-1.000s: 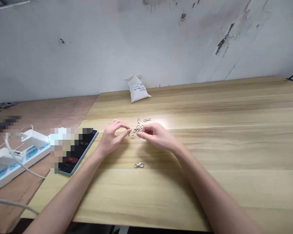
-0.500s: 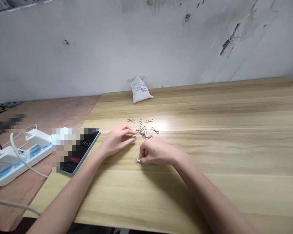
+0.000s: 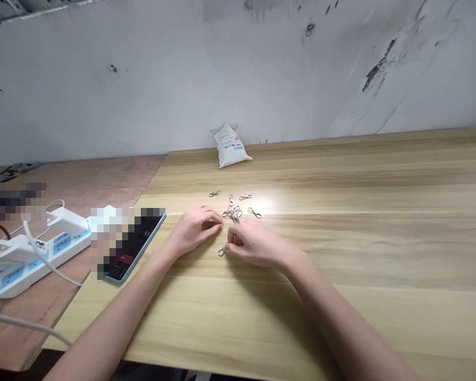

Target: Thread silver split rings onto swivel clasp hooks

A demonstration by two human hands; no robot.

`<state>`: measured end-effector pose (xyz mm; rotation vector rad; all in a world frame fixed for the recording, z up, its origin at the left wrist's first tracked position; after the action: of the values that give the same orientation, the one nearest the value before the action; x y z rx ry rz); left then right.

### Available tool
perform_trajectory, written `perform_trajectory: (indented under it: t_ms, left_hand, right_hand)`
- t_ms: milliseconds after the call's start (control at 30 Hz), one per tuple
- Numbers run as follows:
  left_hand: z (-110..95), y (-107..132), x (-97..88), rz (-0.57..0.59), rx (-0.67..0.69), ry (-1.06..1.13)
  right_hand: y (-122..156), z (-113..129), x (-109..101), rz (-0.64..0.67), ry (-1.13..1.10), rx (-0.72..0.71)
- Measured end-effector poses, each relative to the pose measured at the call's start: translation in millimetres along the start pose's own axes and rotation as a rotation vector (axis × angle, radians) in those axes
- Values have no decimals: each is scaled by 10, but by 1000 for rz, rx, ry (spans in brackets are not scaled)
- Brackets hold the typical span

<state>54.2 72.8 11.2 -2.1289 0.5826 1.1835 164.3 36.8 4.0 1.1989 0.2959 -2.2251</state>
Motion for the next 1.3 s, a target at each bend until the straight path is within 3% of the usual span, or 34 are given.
perform_trajectory:
  t_ms: [167,333,600,767,1000,1167,1300]
  left_hand:
    - [68,7,-39,-43,-86,67]
    - [86,9,-48,-47,-77,18]
    - [144,19,-102,-86,-190,104]
    - [123,23,-107,-94,-184,168]
    - [75,7,-178,-148,-151,124]
    - [81,14,-175,-138,-166,148]
    - [99,21,-156,-130,-189,186]
  right_hand:
    - [-54,65,57,-82,80,-61]
    - [-88,122,76,-161,189,-105]
    - [-40,42,-9,-114,241,-67]
    - [-86,41,33,-133,315,-41]
    - [-98,36,13,-166,229,55]
    - [-64,85,-1,-164,252,0]
    - [-84,178,62,-117,420,-56]
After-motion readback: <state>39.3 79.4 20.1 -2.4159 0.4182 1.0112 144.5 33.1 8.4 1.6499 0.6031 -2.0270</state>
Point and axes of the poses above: each hand's wrist, its own y-axis away from the middle knuckle, its own x-axis out of the palm, z = x × y, the point moved 8 cm from there along -y, towards the middle knuckle, and after that the axes turned 2 degrees about z, right-handed, at the moved point
